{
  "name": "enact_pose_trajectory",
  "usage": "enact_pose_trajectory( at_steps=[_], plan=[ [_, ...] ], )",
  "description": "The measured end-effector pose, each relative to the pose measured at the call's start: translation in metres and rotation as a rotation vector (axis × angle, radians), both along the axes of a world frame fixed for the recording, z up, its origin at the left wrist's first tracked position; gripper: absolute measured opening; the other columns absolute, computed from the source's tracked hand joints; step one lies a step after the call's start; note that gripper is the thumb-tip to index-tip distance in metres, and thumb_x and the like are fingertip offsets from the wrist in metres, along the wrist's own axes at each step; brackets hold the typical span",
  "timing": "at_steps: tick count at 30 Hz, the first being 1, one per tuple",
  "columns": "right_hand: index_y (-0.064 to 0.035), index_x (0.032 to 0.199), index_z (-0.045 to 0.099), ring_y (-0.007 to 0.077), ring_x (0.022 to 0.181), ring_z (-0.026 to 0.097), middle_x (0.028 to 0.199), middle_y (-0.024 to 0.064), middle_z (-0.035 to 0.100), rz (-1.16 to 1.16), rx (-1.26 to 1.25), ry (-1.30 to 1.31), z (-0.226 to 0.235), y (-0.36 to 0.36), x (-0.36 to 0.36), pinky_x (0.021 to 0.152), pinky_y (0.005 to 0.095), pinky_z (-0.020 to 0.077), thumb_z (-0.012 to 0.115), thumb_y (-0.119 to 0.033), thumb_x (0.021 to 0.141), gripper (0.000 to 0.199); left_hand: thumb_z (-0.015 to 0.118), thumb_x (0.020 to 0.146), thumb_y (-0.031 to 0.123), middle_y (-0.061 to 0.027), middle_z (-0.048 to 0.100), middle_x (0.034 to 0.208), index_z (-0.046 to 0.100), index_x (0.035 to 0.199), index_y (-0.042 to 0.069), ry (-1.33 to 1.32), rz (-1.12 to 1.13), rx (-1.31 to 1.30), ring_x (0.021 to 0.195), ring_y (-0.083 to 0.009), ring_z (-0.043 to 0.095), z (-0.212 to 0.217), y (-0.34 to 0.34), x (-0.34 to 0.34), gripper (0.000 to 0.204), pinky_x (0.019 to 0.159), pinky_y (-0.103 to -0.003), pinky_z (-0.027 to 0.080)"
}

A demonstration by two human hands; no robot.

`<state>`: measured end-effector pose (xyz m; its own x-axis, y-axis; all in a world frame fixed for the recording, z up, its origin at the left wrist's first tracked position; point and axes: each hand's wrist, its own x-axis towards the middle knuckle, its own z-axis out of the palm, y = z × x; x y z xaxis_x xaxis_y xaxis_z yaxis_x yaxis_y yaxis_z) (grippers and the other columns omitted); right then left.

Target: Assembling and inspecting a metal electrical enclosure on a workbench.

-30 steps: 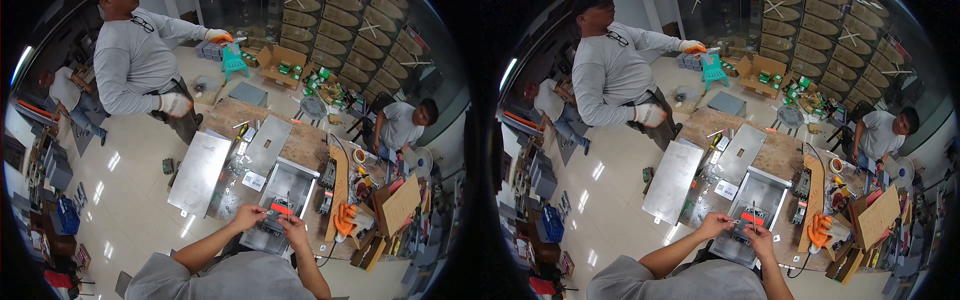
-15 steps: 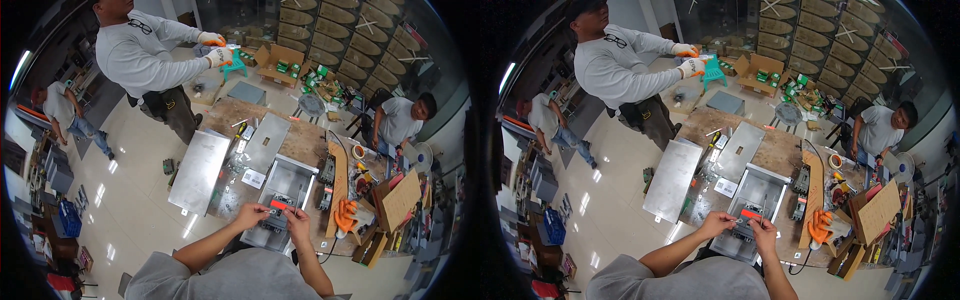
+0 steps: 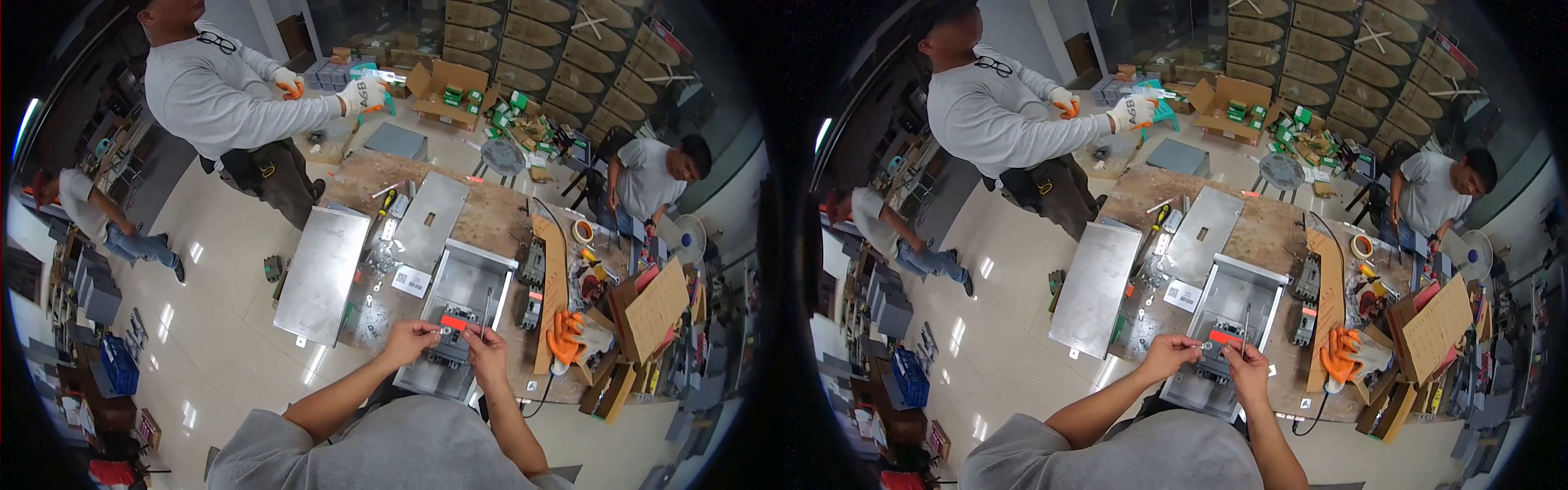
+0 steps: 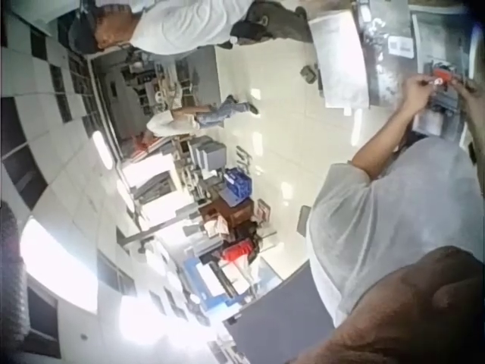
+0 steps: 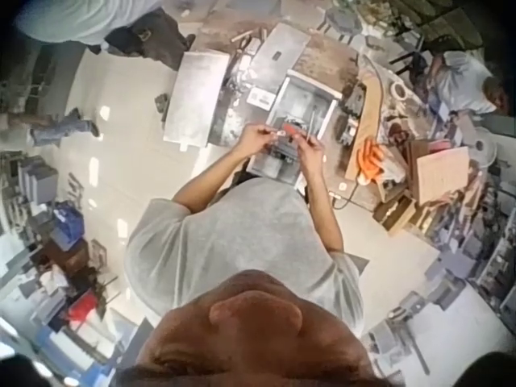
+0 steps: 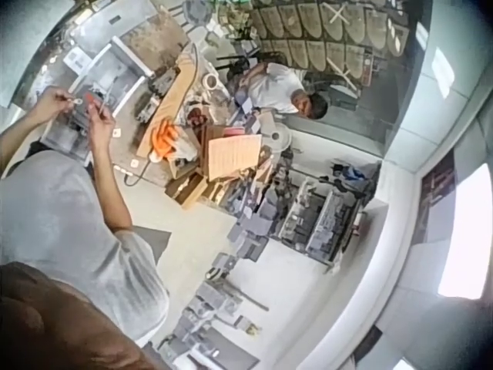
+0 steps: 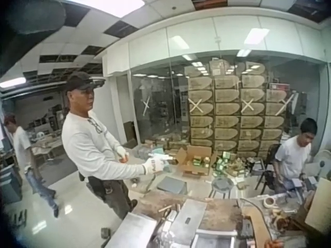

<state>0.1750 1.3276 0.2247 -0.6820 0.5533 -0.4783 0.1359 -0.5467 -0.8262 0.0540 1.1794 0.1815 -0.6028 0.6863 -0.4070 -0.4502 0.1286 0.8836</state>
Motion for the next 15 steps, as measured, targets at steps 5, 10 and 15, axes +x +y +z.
enact_pose_trajectory(
  at_steps=[5,10,15],
  plan=[
    [-0.0026,0.100,0.064,0.0026,0.048,0.041,0.075,-0.0001,0.062,0.000,0.035,-0.010,0.001,-0.002,0.004,0.042,0.0185,0.0285,0.069,-0.008,0.085,0.016,0.066,0.084,-0.001,-0.0099,0.070,0.089,0.067,0.102,-0.004,0.019,0.009,-0.030,0.075,-0.0116,0.065,0.017,0.006,-0.001,0.019,0.069,-0.024,0.053],
    [-0.0022,0.099,0.064,0.0018,0.050,0.040,0.072,-0.0024,0.059,0.013,0.121,-0.061,0.000,0.000,0.000,0.043,0.0180,0.0280,0.069,-0.007,0.084,0.016,0.065,0.084,-0.002,-0.0106,0.070,0.089,0.066,0.099,-0.006,0.167,0.022,-0.032,0.074,-0.0131,0.065,0.017,0.008,-0.005,0.016,0.070,-0.025,0.053],
    [-0.0022,0.096,0.064,0.0005,0.052,0.039,0.073,-0.0031,0.060,-0.046,0.042,0.049,0.025,-0.005,-0.009,0.044,0.0180,0.0271,0.068,-0.006,0.085,0.013,0.066,0.083,-0.002,-0.0110,0.070,0.089,0.065,0.100,-0.005,0.042,0.166,0.052,0.075,-0.0139,0.066,0.050,0.015,-0.006,0.017,0.072,-0.026,0.054]
  ],
)
